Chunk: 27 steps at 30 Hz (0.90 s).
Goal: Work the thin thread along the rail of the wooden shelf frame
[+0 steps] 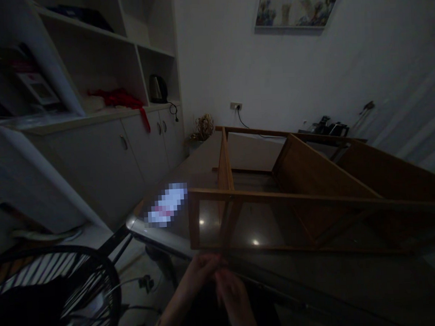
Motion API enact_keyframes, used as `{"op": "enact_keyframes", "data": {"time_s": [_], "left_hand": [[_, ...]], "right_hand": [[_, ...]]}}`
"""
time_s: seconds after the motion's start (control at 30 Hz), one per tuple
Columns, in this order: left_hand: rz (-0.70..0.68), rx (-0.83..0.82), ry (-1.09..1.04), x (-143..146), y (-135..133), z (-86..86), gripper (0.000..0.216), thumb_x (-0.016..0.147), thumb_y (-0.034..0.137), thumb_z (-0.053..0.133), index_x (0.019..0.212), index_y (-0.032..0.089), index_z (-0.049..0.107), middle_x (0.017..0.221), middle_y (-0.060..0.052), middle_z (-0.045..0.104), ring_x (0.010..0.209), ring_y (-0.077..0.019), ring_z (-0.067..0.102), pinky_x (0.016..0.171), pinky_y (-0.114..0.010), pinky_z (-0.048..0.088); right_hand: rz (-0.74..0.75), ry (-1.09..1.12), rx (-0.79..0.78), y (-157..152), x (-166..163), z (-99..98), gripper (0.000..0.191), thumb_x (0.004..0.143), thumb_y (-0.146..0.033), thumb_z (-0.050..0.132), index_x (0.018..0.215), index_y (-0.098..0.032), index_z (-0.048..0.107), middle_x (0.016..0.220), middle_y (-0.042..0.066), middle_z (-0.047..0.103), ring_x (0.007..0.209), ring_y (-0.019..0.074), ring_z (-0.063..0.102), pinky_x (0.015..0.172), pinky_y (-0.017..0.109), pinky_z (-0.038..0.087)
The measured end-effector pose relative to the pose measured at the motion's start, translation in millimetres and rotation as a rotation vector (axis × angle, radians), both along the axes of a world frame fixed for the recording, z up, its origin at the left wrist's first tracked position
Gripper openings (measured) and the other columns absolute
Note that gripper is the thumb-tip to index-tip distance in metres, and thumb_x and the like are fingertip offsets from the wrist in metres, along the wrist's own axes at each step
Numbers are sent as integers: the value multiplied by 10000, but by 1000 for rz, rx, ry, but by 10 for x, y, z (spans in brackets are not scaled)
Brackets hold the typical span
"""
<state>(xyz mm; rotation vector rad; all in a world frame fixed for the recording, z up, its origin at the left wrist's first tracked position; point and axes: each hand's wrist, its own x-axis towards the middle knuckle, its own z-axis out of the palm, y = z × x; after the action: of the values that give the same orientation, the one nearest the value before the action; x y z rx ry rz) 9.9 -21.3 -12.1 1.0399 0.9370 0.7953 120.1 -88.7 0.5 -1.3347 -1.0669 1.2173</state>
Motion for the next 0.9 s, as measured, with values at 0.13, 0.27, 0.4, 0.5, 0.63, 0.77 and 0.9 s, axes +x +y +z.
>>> {"op": "enact_keyframes", "data": {"time_s": [0.13,0.27,0.4,0.5,0.63,0.77,0.9], "left_hand": [[-32,-23,-44,1,-13,-35,551,667,619,640,802,90,712,556,-4,571,497,-95,447,486,-198,304],[-60,-2,-32,-3,-5,-53,513,730,582,607,832,88,706,548,4,554,505,-92,433,485,-195,294],[-12,6,12,1,8,-10,499,660,581,669,724,88,703,550,-3,578,515,-100,455,497,-200,327],[38,-7,-2,13,5,2,446,604,546,732,675,106,694,562,0,601,526,-101,476,508,-198,354],[49,-38,-35,28,-2,-2,393,631,510,732,655,120,687,550,4,609,510,-100,494,514,-199,375],[-14,5,-32,21,-2,64,428,658,540,696,704,115,719,630,-37,669,584,-136,556,583,-223,421],[-13,39,-25,7,-22,82,444,669,552,681,739,117,734,680,-55,681,617,-149,567,571,-220,419]], "right_hand": [[-50,9,-40,19,16,-69,555,779,-694,436,533,-199,495,492,-41,421,469,106,409,492,225,370],[-101,2,-17,23,29,-92,513,730,-685,529,607,-189,573,519,-23,491,486,117,451,467,223,359],[-103,-19,-2,21,34,-62,484,740,-638,560,653,-165,613,541,-17,512,493,112,453,462,213,356],[-60,-62,3,20,41,-42,445,769,-582,565,650,-156,607,553,-21,503,508,104,444,474,202,349],[-48,-110,34,11,49,-18,434,800,-558,539,636,-160,594,543,-19,504,522,115,464,503,209,366],[-135,-70,46,-9,46,-16,465,798,-604,508,653,-175,613,601,16,566,568,143,512,556,236,425],[-142,-36,-55,-40,15,-74,501,764,-669,494,665,-192,612,524,-18,497,467,120,440,464,232,383]]}}
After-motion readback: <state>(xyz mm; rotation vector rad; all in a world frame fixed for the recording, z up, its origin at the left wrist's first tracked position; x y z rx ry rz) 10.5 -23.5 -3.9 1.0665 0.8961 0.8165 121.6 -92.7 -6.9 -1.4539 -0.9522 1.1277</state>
